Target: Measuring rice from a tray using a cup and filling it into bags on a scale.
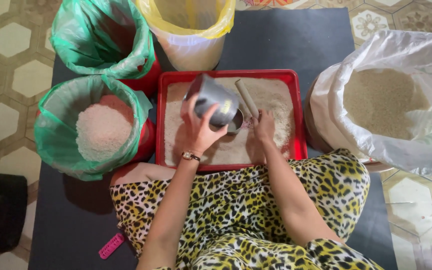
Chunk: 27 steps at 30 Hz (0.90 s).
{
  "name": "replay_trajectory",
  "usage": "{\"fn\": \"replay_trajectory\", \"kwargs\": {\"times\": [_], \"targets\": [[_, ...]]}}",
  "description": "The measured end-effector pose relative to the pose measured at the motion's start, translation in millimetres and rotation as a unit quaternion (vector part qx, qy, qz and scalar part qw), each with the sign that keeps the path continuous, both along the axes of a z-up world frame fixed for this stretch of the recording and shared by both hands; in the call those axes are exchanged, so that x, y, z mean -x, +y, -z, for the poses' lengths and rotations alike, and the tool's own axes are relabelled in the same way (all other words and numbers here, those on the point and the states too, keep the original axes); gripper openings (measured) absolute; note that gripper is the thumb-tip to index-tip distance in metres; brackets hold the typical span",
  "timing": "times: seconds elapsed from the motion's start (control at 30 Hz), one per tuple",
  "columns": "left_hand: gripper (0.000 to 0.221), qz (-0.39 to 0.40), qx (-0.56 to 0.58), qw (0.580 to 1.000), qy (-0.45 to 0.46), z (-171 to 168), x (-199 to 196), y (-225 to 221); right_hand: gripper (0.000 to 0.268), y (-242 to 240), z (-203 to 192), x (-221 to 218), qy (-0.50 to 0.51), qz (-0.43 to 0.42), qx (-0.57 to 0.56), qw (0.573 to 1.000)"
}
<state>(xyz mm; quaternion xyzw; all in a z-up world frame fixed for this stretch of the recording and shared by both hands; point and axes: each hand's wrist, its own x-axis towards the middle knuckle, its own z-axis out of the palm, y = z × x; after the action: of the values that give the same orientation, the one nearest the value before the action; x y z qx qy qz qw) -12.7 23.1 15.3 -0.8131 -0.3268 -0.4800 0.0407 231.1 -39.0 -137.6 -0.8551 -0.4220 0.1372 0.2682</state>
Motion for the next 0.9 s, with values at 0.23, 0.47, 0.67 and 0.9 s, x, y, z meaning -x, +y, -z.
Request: {"fn": "replay_trajectory", "kwargs": {"times": [0.23,0.47,0.67,0.9], "targets": [[0.094,-0.196,0.260,0.931,-0.166,8.1,35.6,-19.4,0.033,-2.8,-113.7,19.7,-0.151,-0.133,-0.095,0.975],[0.083,-0.281,0.214,0.934,-0.051,27.9,44.2,-31.7,0.027,6.2,-108.7,6.4,-0.375,-0.308,-0.095,0.869],[0.040,-0.073,0.098,0.991,0.052,74.8,33.1,-35.3,0.038,-19.1,-123.4,-28.3,-0.346,-0.409,0.044,0.843],[0.055,-0.055,0.362,0.924,0.114,44.6,-3.2,-68.5,0.046,-39.7,-49.3,-58.1,-0.367,-0.292,0.130,0.873]]}}
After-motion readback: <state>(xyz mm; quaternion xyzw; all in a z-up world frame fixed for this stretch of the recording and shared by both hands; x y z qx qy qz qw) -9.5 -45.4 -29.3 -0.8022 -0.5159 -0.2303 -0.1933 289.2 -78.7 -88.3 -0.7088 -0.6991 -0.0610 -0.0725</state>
